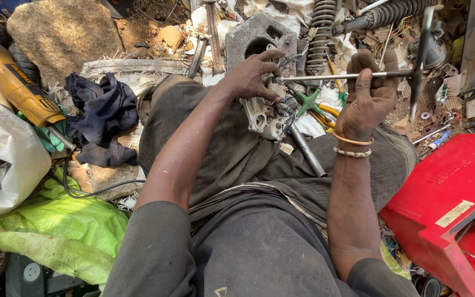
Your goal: The person uses a T-handle wrench to loosen and remove a bolt from a metallic engine component resting on their lap. They then use a green-handled tool to scrape and clean the interior surfaces of the part.
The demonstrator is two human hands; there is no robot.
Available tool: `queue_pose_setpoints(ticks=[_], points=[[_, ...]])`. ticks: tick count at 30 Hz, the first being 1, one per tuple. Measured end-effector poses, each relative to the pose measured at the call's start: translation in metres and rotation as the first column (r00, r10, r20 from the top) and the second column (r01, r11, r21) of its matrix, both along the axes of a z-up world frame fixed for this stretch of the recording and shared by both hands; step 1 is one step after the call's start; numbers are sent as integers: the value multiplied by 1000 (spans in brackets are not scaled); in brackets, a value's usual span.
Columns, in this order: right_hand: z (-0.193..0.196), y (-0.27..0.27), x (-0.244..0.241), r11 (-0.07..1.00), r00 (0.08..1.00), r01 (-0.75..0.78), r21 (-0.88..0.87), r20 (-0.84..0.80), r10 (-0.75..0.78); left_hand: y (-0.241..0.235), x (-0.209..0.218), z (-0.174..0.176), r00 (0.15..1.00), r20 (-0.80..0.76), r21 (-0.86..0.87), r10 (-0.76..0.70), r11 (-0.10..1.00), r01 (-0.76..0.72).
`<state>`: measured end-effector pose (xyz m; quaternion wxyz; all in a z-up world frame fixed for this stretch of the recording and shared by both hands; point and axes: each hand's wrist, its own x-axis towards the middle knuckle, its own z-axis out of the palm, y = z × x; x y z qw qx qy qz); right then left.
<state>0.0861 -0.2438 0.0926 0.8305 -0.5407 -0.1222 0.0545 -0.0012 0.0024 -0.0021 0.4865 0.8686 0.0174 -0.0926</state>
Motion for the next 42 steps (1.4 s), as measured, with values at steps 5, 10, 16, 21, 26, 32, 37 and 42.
queue_pose_setpoints(ticks=[5,10,16,21,26,32,37,42], points=[[-4,-7,6,985,998,65,-161,36,-60,2,3,-3,999,-27,-6,-24,1000,24],[2,-17,7,998,994,12,62,-105,-5,8,9,-6,989,-100,-134,-111,986,97],[1,-56,49,976,983,130,174,-153,-104,-1,11,16,986,-151,18,-77,997,81],[-20,-118,117,896,798,444,27,-467,-381,-7,11,40,985,-168,239,-43,968,83],[-31,-129,121,793,563,414,-448,-558,-609,-16,12,49,994,-107,122,10,993,3],[-57,-40,9,798,927,-278,-534,-367,78,-16,-7,57,905,203,-266,375,910,-318],[-64,24,-40,516,850,-285,-808,36,526,-3,-115,73,831,232,-182,505,862,-473],[-51,35,-39,306,827,-215,-927,-6,562,17,-331,109,589,544,461,597,374,-805]])
